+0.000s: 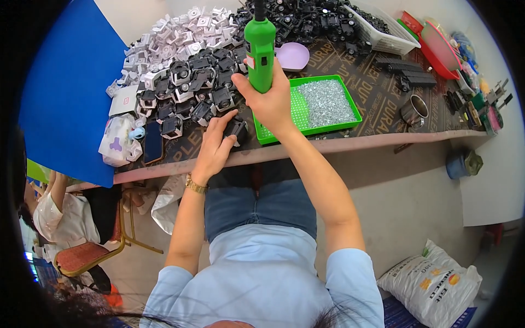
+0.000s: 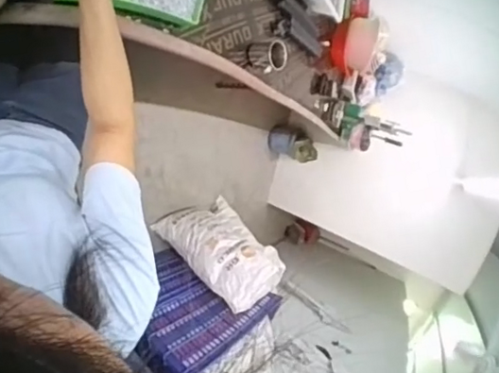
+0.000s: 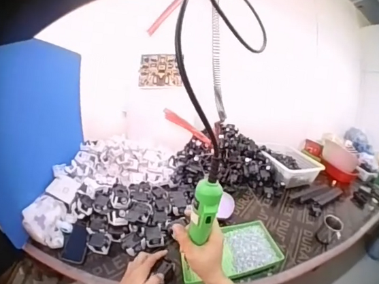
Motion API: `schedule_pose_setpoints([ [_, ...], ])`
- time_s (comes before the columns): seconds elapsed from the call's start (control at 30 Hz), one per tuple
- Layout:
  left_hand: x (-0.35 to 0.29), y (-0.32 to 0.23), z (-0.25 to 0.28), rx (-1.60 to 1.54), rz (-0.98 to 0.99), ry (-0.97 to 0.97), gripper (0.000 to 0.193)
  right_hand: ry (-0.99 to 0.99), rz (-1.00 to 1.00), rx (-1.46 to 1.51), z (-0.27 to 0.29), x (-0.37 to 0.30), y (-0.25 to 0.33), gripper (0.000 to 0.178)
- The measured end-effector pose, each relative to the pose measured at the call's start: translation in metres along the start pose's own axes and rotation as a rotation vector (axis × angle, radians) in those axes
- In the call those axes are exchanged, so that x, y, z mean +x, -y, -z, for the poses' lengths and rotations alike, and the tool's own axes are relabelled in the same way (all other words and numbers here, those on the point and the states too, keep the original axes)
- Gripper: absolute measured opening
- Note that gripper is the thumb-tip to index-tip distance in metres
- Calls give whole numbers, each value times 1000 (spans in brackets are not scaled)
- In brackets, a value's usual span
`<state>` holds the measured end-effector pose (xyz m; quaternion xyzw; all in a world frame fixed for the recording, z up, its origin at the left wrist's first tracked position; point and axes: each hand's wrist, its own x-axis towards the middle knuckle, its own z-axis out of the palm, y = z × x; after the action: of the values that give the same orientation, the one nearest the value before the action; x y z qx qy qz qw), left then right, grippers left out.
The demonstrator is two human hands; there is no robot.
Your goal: The person assembles small electronic housings by hand, securing plastic parts together with screws using an electric screwdriver on a factory production line.
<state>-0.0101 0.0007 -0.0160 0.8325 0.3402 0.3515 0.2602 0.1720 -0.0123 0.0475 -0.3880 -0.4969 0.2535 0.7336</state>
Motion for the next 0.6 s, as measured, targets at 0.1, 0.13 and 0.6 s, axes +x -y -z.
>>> schedule_pose_setpoints([
  [0.1, 1, -1, 4, -2, 33, 70, 57, -20, -26, 29, -1, -1, 1, 46],
  [0.13, 1, -2, 4, -8, 51, 61, 61, -25, -19, 19, -1, 0, 1, 45],
  [0.6, 0, -1, -1, 34, -10, -98, 73, -33, 56, -57, -5, 1, -1, 39],
])
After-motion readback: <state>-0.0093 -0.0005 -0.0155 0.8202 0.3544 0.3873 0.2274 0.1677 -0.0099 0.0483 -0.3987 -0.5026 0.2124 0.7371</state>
